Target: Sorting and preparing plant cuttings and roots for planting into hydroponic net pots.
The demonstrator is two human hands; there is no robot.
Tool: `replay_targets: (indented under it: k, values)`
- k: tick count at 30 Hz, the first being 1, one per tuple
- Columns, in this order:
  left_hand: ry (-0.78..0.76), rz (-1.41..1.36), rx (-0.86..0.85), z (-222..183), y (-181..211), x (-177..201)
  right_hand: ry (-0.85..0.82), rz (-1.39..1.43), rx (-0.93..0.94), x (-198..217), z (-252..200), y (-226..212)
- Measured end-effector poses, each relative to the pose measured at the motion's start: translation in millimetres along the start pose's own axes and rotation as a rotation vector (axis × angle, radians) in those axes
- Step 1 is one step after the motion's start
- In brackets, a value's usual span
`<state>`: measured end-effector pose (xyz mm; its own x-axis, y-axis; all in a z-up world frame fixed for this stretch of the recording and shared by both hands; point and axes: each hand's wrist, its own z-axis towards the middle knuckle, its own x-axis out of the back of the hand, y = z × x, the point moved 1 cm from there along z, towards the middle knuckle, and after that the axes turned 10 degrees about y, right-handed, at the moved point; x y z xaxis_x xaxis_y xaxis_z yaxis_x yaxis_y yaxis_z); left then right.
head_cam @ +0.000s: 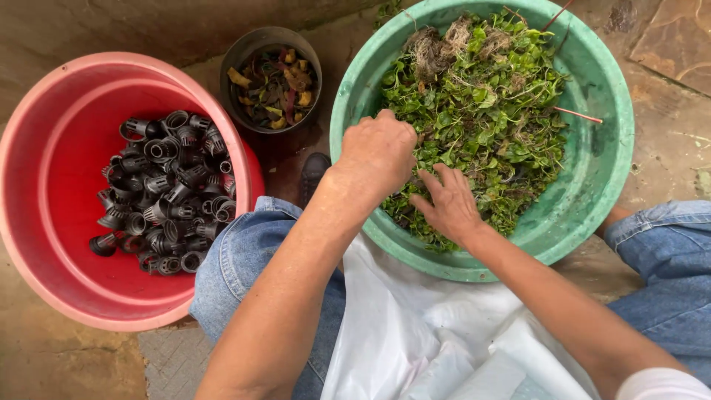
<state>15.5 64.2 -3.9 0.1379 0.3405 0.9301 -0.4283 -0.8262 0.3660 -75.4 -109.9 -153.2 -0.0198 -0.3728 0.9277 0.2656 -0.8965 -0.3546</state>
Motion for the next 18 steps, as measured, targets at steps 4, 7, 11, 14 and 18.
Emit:
replay_targets:
  k: [4, 7, 11, 14, 18]
  values:
    - [0.006, 0.04, 0.014, 7, 0, 1, 0.123, 0.111, -0.117, -50, 18, 23]
    - [0.01, 0.018, 0.002, 6, -4, 5, 0.027, -0.038, -0.117, -57, 26, 24]
    - [0.049, 0.044, -0.008, 5, -6, 0, 0.126, 0.286, -0.412, 5, 22, 27]
    - [0.031, 0.022, -0.042, 7, 3, -1, 0.153, 0.718, -0.671, 62, 22, 35]
    - [-0.174, -0.195, -0.035, 11, 33, -4, 0.138, 1.251, -0.875, 136, 16, 31]
